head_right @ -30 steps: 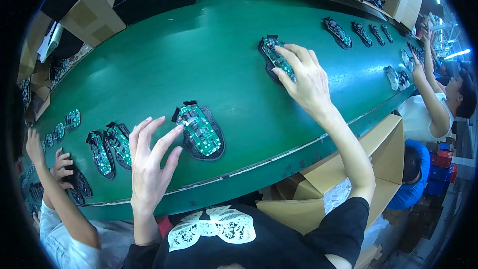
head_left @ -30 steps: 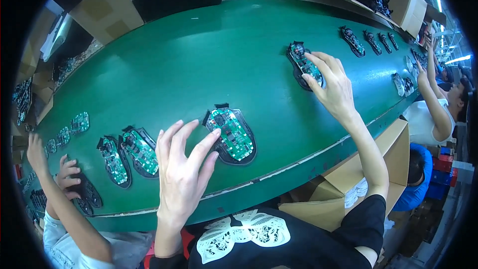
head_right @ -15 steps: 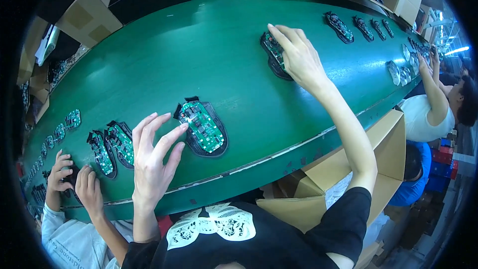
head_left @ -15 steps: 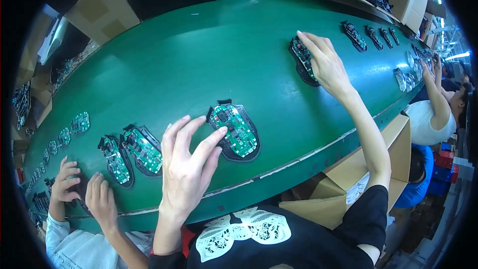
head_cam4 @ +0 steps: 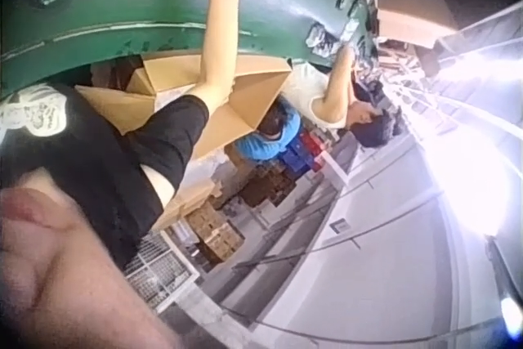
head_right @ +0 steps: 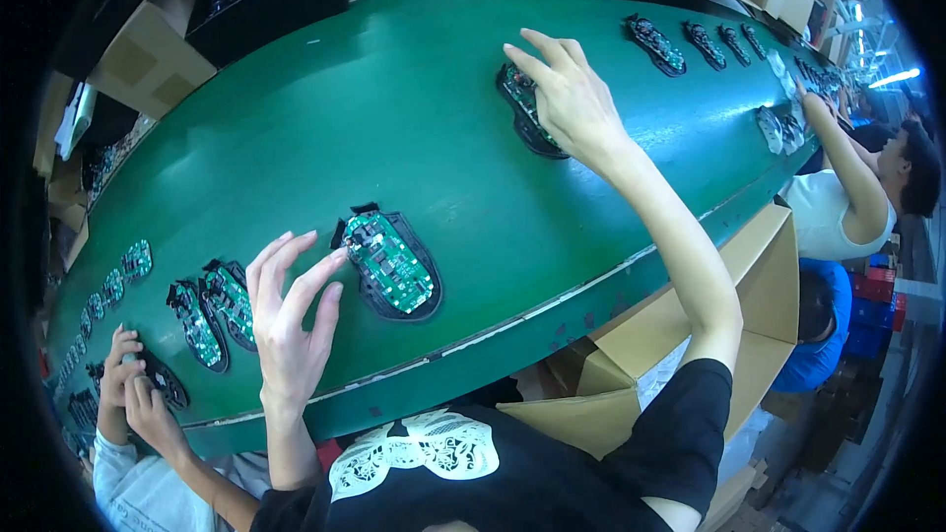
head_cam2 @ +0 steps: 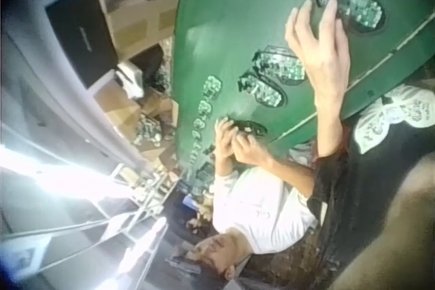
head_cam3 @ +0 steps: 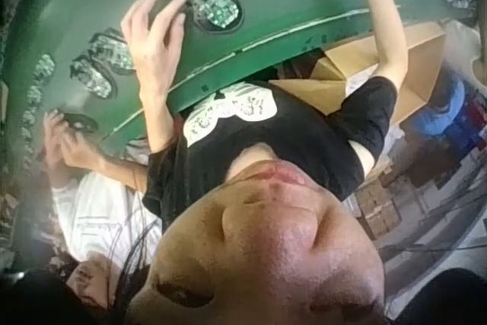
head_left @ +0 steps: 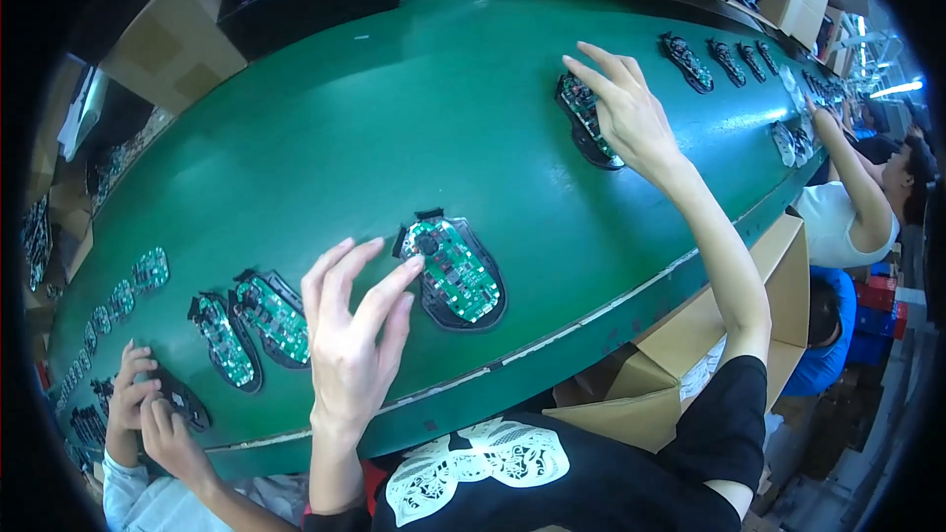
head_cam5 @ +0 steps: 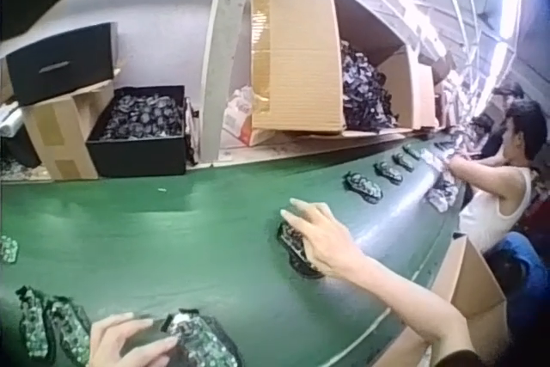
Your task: The person unpacks mouse components from a box, snaps plastic casing pieces together, and installs scroll wheels onto computer mouse circuit boards along an assembly line.
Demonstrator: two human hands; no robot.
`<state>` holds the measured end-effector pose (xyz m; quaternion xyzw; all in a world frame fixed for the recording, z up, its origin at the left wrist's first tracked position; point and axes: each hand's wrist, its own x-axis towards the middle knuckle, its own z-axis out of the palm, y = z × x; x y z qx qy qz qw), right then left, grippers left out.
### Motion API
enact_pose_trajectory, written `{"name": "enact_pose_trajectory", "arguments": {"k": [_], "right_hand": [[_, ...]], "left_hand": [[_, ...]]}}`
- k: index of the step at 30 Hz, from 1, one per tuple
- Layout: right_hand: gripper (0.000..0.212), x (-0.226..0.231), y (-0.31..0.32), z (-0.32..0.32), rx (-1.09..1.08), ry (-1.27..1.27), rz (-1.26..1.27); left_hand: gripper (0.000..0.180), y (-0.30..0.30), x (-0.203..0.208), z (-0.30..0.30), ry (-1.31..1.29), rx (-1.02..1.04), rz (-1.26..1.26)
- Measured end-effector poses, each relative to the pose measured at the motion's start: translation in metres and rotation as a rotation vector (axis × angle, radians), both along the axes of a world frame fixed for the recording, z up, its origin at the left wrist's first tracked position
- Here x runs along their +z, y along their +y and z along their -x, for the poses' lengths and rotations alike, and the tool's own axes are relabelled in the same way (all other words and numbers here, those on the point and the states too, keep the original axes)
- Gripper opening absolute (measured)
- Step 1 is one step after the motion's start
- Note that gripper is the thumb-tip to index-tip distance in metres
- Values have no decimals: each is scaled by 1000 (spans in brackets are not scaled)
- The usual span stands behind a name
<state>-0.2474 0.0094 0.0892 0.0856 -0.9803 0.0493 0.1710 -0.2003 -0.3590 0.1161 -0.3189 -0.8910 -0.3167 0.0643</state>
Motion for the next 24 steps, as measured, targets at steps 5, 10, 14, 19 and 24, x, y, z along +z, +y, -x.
{"name": "enact_pose_trajectory", "arguments": {"k": [5, 10, 14, 19, 24], "right_hand": [[48, 8, -14, -26, -38, 76, 31], [45, -10, 10, -42, -132, -26, 85], [42, -21, 53, -12, -196, 32, 57], [41, -17, 85, 0, -209, -30, 109], [35, 49, -3, 35, -18, 94, 214]], "left_hand": [[40, -11, -2, 1, 16, 70, -2], [45, -7, -2, 3, -21, 25, -21], [45, -10, -2, 1, -14, 27, -27], [46, -16, 8, -5, 25, 51, -33], [44, -25, 29, -21, -9, 33, -102]]}}
